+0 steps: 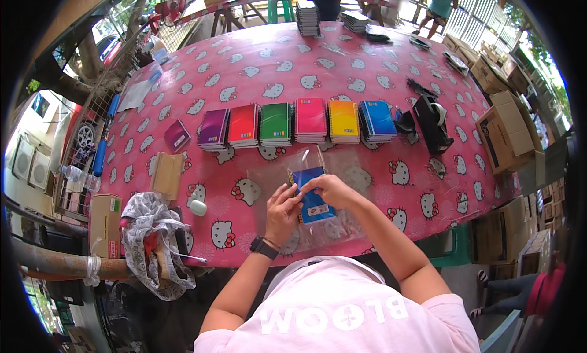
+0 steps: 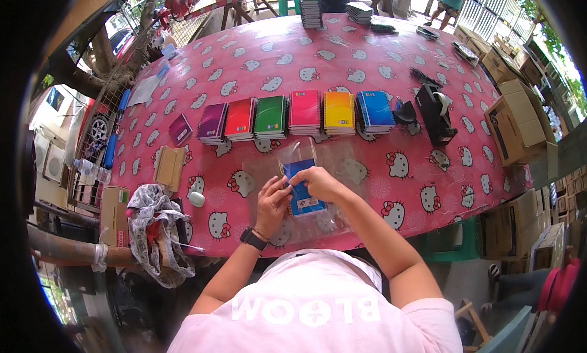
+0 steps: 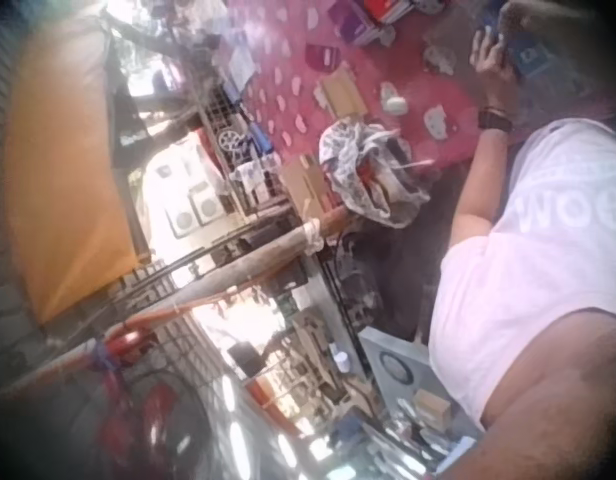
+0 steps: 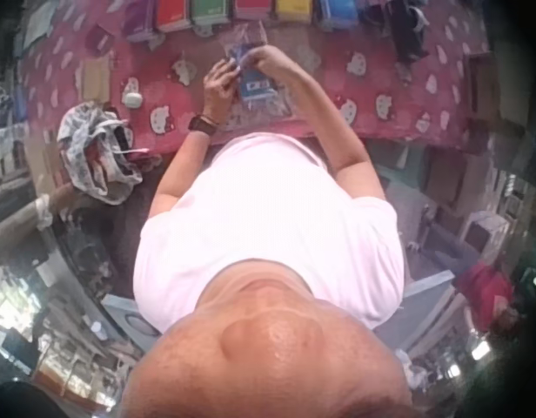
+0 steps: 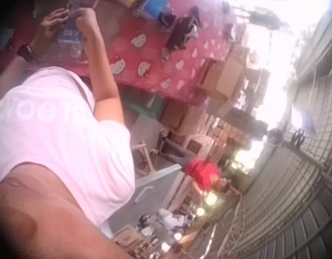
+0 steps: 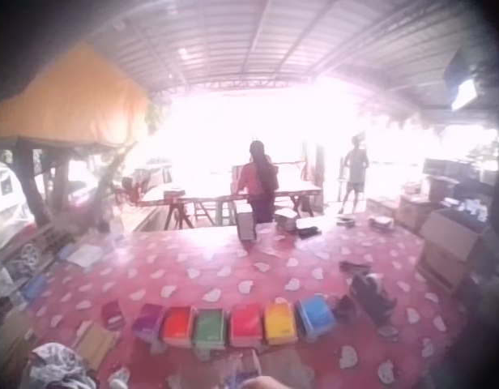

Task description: The person places stacks of colorful notebooks into clear plastic sleeves at a table, then seals the sleeves with tape. The person repeats this process for multiple stacks, arranging the packaged notebooks on the table.

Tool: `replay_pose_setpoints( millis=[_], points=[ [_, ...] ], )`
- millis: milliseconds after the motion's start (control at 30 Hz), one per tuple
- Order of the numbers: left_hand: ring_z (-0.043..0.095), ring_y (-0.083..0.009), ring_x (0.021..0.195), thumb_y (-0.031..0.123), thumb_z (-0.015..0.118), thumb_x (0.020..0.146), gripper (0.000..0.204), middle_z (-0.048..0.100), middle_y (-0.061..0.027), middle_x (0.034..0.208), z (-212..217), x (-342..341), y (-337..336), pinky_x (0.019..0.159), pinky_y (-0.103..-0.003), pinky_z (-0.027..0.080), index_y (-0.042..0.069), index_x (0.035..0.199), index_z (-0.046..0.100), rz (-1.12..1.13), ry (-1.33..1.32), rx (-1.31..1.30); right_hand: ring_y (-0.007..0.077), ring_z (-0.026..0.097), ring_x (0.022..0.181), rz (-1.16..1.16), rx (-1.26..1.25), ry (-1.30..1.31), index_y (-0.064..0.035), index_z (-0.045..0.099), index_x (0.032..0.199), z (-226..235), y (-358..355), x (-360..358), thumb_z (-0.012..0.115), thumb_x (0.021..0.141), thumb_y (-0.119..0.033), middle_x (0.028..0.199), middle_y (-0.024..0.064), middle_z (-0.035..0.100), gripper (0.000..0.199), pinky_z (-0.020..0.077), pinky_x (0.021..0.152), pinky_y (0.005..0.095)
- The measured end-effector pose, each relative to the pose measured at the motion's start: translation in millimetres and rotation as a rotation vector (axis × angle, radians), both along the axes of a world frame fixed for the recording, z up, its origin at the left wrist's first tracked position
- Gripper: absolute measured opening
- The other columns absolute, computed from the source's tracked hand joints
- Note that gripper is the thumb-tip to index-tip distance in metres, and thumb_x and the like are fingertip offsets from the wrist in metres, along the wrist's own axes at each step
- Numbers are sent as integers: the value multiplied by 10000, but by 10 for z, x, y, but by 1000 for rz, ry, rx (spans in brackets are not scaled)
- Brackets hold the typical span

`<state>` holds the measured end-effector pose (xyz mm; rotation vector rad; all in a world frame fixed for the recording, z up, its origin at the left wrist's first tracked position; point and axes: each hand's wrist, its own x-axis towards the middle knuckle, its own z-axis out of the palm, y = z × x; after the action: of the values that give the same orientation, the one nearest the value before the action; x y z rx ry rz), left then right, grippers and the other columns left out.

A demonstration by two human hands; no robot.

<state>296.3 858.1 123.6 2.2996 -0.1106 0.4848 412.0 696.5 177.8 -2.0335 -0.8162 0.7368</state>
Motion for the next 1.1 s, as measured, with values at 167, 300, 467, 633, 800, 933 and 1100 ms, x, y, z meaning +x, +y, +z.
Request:
replay_pose_setpoints(
  millis=[167, 300, 467, 633, 800, 933, 1100],
  points=[
    [132, -277, 1383, 298, 522, 885, 620, 154, -88, 1501, -71, 84, 52, 1086, -463, 136, 136, 1417, 249, -44, 106, 31, 290, 131, 1378, 260, -279, -500, -201, 327, 1410, -105, -256, -91, 721, 698, -338, 1488, 1, 251, 825, 140, 1032, 592],
    [-57, -270, 1409, 359, 366, 936, 637, -5, -84, 1532, -231, 161, 28, 1100, -491, -21, 138, 1466, 88, -151, 181, -22, 310, -47, 1405, 113, -343, -512, -221, 243, 1444, -245, -311, -6, 717, 534, -649, 1530, -12, 102, 1112, 20, 1035, 651],
    [-59, -299, 1406, 346, 382, 928, 615, 33, -55, 1536, -153, 235, 52, 1084, -531, -36, 150, 1462, 149, -201, 224, 118, 333, -49, 1401, 58, -327, -467, -225, 234, 1447, -279, -206, -66, 739, 510, -642, 1530, 13, 104, 1144, 33, 1028, 659],
    [-49, -322, 1402, 456, 504, 856, 688, 98, 19, 1530, 69, 303, -77, 1070, -588, 4, 217, 1444, 237, -153, 343, 290, 358, -68, 1394, 61, -303, -487, -182, 115, 1466, -305, -129, -56, 749, 469, -657, 1532, 48, 70, 1274, 37, 1014, 679],
    [-32, -338, 1399, 589, 592, 742, 811, 125, 66, 1521, 247, 436, -109, 1057, -628, 41, 285, 1425, 279, -148, 443, 389, 358, -104, 1389, -44, -157, -594, -131, 9, 1464, -363, -208, -171, 790, 454, -608, 1522, 130, -48, 1363, 27, 1018, 672],
    [-11, -344, 1399, 586, 619, 721, 811, 145, 48, 1519, 278, 440, -82, 1053, -628, 32, 274, 1409, 324, -154, 459, 348, 352, -71, 1392, 81, -162, -671, -117, 44, 1455, -373, -564, -823, 792, 497, -563, 1511, 174, -35, 1294, 49, 1035, 638],
    [14, -349, 1397, 572, 628, 721, 802, 161, 41, 1516, 289, 436, -121, 1062, -614, 56, 272, 1403, 332, -156, 471, 358, 359, 434, 1107, -145, 166, -490, -72, 401, 1199, -430, -1063, -938, 732, 663, -298, 1209, 200, 424, 669, 381, 869, 481]
  ],
)
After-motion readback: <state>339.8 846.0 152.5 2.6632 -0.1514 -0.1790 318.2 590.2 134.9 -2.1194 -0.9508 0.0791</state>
